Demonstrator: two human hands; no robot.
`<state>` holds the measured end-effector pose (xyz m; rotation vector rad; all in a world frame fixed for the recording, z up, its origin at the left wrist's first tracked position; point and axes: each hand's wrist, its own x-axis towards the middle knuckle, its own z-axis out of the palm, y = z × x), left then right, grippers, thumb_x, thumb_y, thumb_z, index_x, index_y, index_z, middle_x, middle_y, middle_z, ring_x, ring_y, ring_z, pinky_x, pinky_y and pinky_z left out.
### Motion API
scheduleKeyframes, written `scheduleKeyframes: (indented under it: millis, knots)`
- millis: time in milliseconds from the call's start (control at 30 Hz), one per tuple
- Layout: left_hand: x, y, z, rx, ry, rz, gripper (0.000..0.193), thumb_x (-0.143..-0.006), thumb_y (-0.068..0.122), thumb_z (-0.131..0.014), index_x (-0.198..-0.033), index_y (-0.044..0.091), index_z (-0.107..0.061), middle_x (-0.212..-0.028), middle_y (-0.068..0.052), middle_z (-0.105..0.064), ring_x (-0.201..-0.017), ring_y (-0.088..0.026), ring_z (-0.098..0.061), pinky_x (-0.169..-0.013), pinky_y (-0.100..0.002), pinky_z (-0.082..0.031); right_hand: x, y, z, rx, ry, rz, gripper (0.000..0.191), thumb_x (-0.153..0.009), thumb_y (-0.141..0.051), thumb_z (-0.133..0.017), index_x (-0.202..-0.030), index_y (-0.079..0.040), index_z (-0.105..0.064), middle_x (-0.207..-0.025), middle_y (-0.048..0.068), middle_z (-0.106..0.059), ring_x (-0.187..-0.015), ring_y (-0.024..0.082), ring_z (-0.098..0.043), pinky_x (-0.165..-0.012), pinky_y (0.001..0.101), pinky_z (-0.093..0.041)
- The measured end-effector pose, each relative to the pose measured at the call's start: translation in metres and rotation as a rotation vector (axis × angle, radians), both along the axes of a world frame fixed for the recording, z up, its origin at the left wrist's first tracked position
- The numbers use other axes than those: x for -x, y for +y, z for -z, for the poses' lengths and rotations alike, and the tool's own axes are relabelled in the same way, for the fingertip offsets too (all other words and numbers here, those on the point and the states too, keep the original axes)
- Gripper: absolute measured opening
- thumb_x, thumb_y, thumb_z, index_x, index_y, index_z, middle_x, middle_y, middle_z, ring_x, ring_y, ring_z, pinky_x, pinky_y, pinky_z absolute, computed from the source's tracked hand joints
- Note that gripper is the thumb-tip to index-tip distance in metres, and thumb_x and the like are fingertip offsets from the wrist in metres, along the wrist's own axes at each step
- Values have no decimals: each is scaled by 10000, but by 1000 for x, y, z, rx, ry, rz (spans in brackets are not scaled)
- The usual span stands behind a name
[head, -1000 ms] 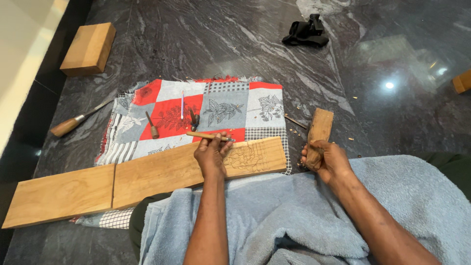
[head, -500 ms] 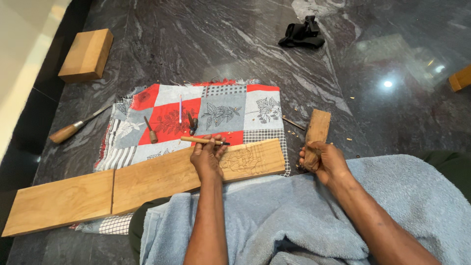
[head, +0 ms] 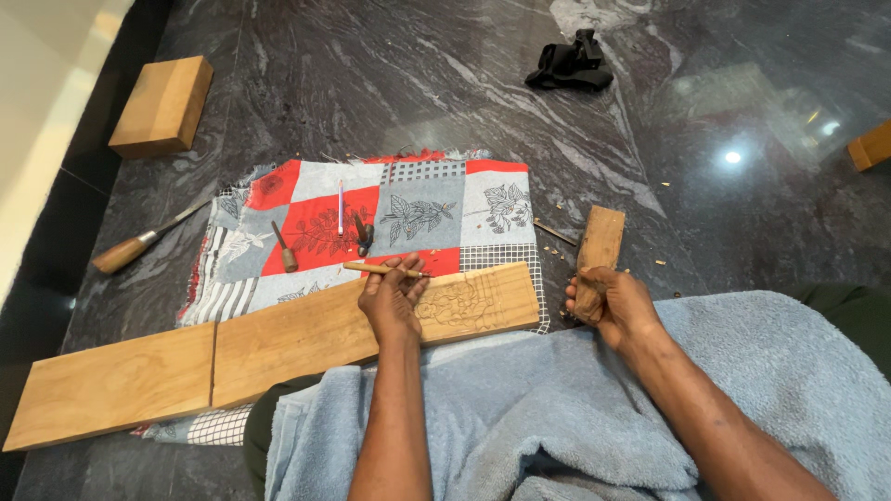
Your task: The person carves a design into a rectangular wooden plank using a chisel and a wooden mallet. They repeatedly strike the chisel to deepen the pattern and occasionally inspect the carved surface.
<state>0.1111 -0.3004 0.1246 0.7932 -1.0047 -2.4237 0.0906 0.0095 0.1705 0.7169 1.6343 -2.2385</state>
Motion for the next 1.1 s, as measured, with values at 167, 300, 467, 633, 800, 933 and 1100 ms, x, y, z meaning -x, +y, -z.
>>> scheduleKeyframes:
  millis: [167, 300, 467, 633, 800, 933, 1100]
  knots:
    - [-2, 1, -1, 4, -17, -11, 83, -971, 72, -624, -1008, -1, -640, -930, -175, -749, -838, -275, -762, -645, -354, -614, -1, -1, -3, -3, -10, -4, 355, -937, -122, -599, -1194, 116, -540, -952, 173, -649, -808, 234, -689, -711, 370, -628]
    - [2, -1, 10, -18, 72, -25, 87, -986, 77, -620, -991, -11, -618, -858, -157, -711, -717, -257, -719, -635, -371, -622, 0, 0, -2, 0, -19, -1, 346, -933, -122, -597, -1186, 109, -546, -945, 169, -651, -795, 237, -687, -704, 375, -626]
    - [8, -6, 19, -18, 72, -49, 114, -1002, 84, -590, -1025, -27, -597, -881, -184, -699, -687, -262, -687, -652, -400, -645, 2, -1, 0, 3, -16, 8, 319, -929, -110, -600, -1164, 101, -551, -940, 163, -650, -797, 235, -687, -701, 381, -625]
    - [7, -7, 16, -43, 42, -26, 168, -1005, 103, -522, -1087, -39, -560, -1000, -215, -747, -757, -277, -743, -654, -377, -628, 2, -1, 2, 16, -8, -5, 307, -927, -116, -604, -1139, 102, -561, -919, 168, -649, -762, 243, -679, -679, 379, -619]
    - [7, -5, 16, -44, -3, -21, 169, -1009, 82, -505, -1105, -55, -522, -1010, -243, -743, -773, -306, -740, -652, -384, -628, 1, 0, 2, -4, -23, 3, 309, -930, -115, -603, -1138, 110, -561, -920, 170, -648, -760, 241, -680, -676, 371, -621]
    - [9, -5, 21, -43, -53, -22, 151, -1011, 54, -490, -1103, -65, -506, -990, -260, -722, -784, -320, -735, -669, -398, -637, 0, 0, 2, 0, -28, 7, 311, -932, -117, -602, -1139, 111, -558, -933, 170, -648, -773, 238, -682, -681, 366, -624]
    - [11, -7, 25, -40, -95, -18, 157, -1016, 65, -463, -1097, -60, -514, -990, -250, -724, -801, -313, -749, -692, -396, -650, 1, 1, 3, 2, -33, 6, 306, -928, -120, -608, -1143, 93, -562, -947, 167, -650, -783, 238, -683, -692, 373, -622]
